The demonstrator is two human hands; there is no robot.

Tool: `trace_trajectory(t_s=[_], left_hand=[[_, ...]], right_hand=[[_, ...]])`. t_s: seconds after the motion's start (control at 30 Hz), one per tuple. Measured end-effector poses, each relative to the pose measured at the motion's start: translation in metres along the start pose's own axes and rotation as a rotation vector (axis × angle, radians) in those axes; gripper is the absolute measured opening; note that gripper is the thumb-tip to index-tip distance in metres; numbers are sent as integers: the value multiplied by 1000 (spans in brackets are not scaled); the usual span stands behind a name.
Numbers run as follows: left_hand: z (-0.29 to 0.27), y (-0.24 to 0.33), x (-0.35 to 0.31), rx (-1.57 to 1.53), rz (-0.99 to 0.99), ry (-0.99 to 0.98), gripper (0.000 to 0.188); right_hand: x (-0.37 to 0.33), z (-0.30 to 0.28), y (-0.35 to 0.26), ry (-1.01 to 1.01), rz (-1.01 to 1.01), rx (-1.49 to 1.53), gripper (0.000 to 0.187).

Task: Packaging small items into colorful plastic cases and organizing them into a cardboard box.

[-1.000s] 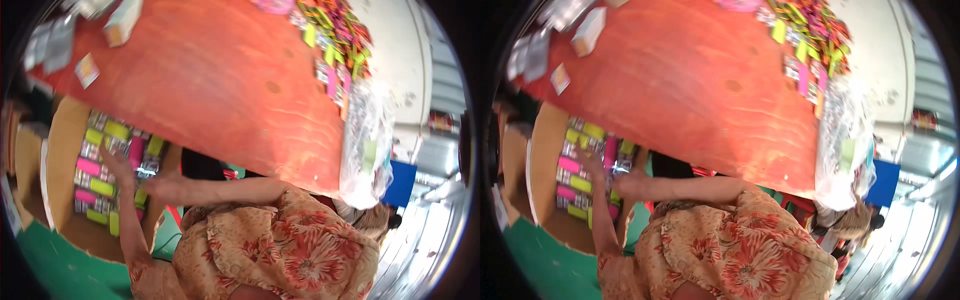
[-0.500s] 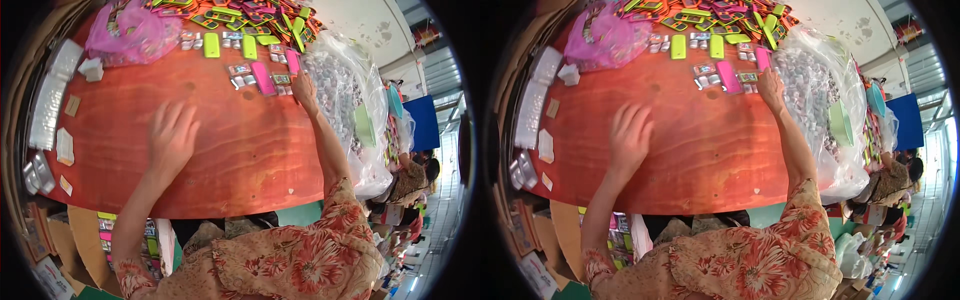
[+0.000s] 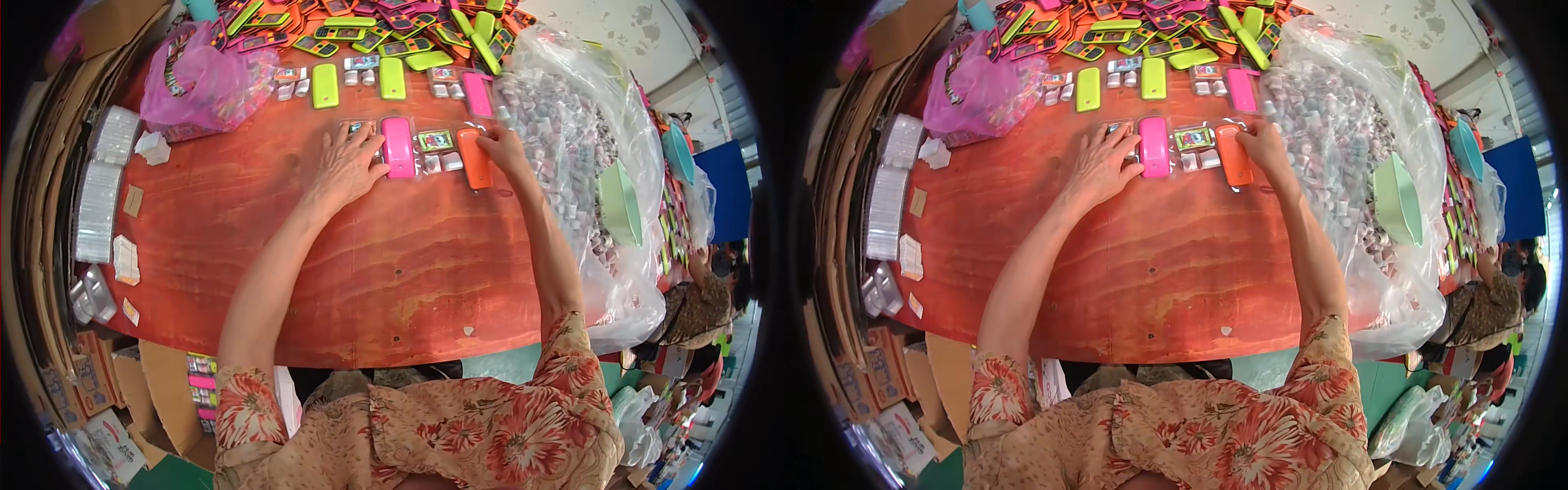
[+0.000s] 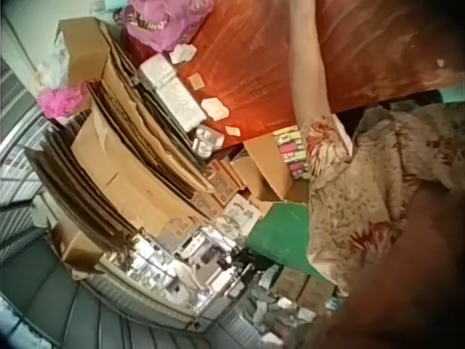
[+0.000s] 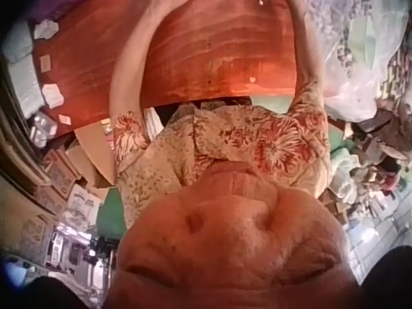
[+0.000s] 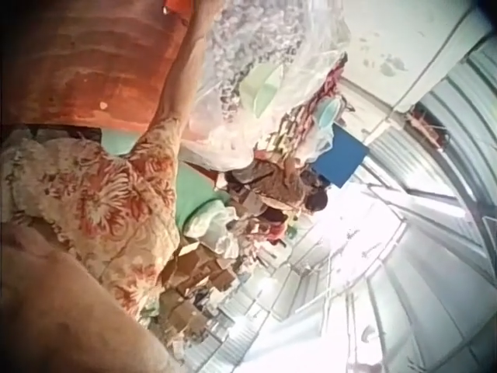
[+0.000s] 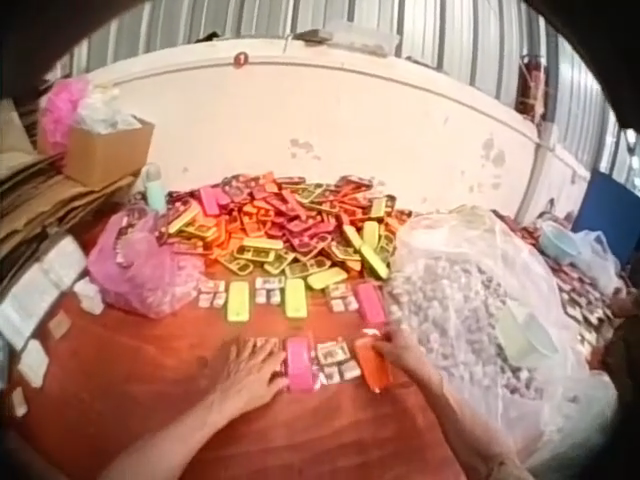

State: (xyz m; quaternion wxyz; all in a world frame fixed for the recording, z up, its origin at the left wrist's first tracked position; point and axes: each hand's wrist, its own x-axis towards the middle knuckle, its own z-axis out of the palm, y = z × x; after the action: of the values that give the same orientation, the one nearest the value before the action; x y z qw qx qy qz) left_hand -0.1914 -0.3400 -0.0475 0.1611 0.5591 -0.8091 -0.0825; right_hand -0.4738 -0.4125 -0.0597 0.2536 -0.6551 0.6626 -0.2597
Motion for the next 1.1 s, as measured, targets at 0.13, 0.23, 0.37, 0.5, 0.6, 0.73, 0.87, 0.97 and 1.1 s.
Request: trace_trajectory(t_s=[0.13, 0.23, 0.37, 0.5, 0.6, 0.73, 0.87, 0.97, 1.1], left_hand=[[-9, -13, -35, 8, 13, 11, 46], [-12, -18, -53, 9, 114, 197, 43], [-15, -21, -53, -399, -134, 430, 38], [-10, -31, -39, -509, -607, 407, 53], [-10, -27, -32, -495, -706, 294, 63], [-16, -21, -38, -496, -800, 191, 60], [-12, -7, -35, -653, -833, 156, 48], [-20, 3, -42, -980, -841, 330, 49], [-24, -15, -64, -1438, -890, 329, 52]], right_hand=[[-15, -2, -13, -96, 112, 270, 14], [-22, -10, -12, -128, 193, 532, 12], [-37, -15, -35, -284, 236, 751, 6], [-46, 20, -69, -401, 205, 758, 11], [-55, 52, -85, -417, 216, 803, 14], [-63, 75, -97, -323, 99, 435, 23], [-73, 62, -102, -408, 127, 516, 22], [-68, 63, -103, -435, 158, 591, 20], [-58, 83, -128, -490, 60, 551, 22]])
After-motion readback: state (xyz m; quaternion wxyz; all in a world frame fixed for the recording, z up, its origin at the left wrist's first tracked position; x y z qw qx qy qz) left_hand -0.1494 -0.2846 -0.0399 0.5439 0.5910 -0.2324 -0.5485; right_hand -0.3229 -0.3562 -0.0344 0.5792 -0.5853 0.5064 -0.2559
